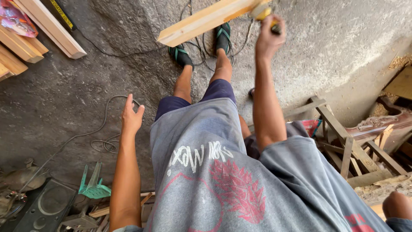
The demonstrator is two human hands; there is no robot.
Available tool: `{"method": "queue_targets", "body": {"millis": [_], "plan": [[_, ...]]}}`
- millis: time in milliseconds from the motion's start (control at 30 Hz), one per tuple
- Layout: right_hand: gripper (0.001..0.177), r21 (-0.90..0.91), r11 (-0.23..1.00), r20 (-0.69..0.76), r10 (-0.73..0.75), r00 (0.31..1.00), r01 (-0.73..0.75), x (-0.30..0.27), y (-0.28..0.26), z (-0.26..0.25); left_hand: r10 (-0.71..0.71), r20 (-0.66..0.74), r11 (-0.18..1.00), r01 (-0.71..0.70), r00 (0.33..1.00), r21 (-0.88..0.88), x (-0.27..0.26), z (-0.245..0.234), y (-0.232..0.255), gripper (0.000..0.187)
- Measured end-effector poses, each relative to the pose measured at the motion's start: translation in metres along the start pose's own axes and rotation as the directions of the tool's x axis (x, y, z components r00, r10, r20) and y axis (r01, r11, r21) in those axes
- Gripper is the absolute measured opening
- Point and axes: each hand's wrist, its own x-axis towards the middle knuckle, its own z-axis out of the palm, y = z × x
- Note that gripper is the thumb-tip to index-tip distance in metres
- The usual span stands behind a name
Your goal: The person applies a brown finish to a long wooden plank using a paintbrush. They repeatedly dip the brush into a can of finish and spread it along the plank's surface, flipping the plank to coat both sides.
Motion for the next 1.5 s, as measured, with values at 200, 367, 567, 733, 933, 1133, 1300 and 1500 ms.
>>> {"method": "queue_targets", "body": {"millis": [200,367,567,733,933,1133,1300,1500], "plan": [[0.015,-0.111,0.985,0.237,-0.102,0.966,0.132,-0.097,-0.017,0.037,-0.117,0.009,0.992,0.117,0.993,-0.042,-0.010,-0.011,-0.038,0.073],[0.014,-0.018,0.999,0.085,-0.035,0.996,0.037,-0.072,-0.032,0.025,-0.109,-0.027,0.988,0.105,0.994,-0.114,-0.025,-0.018,-0.064,0.073],[0.015,-0.104,0.988,0.286,-0.079,0.955,0.113,-0.173,-0.064,0.084,-0.157,-0.035,0.981,0.152,0.987,-0.119,-0.032,-0.019,-0.080,0.075],[0.017,-0.218,0.975,0.295,0.034,0.955,0.032,-0.179,-0.072,0.083,-0.134,-0.060,0.977,0.121,0.989,-0.178,-0.043,-0.016,-0.096,0.074],[0.013,-0.066,0.994,0.281,-0.067,0.957,0.089,-0.181,-0.087,0.094,-0.201,-0.037,0.961,0.190,0.979,-0.200,-0.050,-0.009,-0.121,0.076],[0.012,-0.073,0.997,0.328,0.002,0.945,0.023,-0.237,-0.108,0.119,-0.208,-0.044,0.961,0.196,0.977,-0.193,-0.048,-0.012,-0.127,0.075],[0.011,-0.101,0.970,0.450,-0.155,0.879,0.223,-0.207,-0.078,0.092,-0.216,-0.017,0.958,0.208,0.976,-0.198,-0.047,-0.009,-0.113,0.075],[0.012,-0.018,0.999,0.082,0.046,0.996,-0.044,-0.135,-0.053,0.067,-0.142,-0.028,0.970,0.133,0.989,-0.205,-0.040,-0.002,-0.115,0.074]]}}
